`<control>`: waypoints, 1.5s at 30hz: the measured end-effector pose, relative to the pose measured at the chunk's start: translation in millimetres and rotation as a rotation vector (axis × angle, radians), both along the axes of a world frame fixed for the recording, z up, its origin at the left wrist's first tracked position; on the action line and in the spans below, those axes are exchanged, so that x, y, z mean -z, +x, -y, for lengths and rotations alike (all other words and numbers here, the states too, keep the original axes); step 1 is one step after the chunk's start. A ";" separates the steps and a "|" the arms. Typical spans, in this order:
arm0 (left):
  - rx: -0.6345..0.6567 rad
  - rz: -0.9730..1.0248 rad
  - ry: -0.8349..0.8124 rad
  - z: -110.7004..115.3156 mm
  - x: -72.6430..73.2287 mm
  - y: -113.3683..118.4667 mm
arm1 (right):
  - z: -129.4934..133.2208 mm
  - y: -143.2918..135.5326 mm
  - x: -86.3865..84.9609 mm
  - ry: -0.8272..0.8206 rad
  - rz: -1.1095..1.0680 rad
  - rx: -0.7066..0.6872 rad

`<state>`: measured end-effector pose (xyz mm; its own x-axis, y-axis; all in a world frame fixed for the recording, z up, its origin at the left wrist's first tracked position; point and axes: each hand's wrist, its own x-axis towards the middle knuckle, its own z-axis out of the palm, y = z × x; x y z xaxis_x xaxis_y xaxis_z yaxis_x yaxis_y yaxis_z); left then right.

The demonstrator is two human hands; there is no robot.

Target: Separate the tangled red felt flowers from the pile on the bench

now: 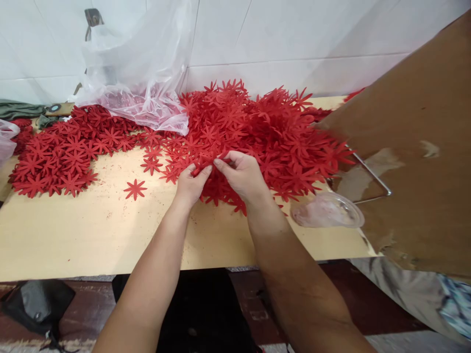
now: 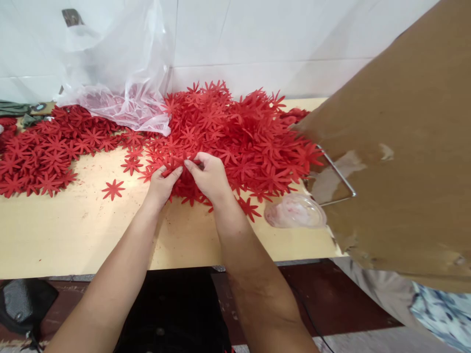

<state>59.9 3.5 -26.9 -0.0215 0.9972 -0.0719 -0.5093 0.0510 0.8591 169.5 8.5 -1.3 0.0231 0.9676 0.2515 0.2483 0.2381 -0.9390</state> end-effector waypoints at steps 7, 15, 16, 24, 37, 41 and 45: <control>-0.005 -0.014 0.039 0.4 2.9 0.1 | -0.5 2.8 8.2 -0.043 -0.061 0.126; 0.025 -0.021 0.032 6.2 -8.4 0.3 | -0.7 -7.9 8.6 0.010 -0.094 0.079; 0.022 -0.016 0.035 5.9 -8.0 0.2 | -0.8 -9.3 9.3 0.020 -0.099 0.071; -0.095 -0.042 0.039 -0.7 5.1 -0.6 | -3.2 -13.9 13.4 0.021 -0.296 0.127; -0.137 -0.071 -0.004 -2.4 7.1 -1.0 | -20.1 1.2 18.4 0.057 -0.382 0.274; -0.171 -0.095 -0.011 -3.8 8.5 -2.2 | -18.3 2.9 17.4 0.073 -0.307 0.290; -0.192 -0.078 -0.044 -3.9 6.3 -3.6 | -19.2 7.0 18.6 0.063 -0.257 0.313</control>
<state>56.2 7.4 -33.2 -0.2182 0.9701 -0.1058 -0.4451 -0.0025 0.8955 176.6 27.7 -19.9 0.3840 0.8866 0.2579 0.0767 0.2477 -0.9658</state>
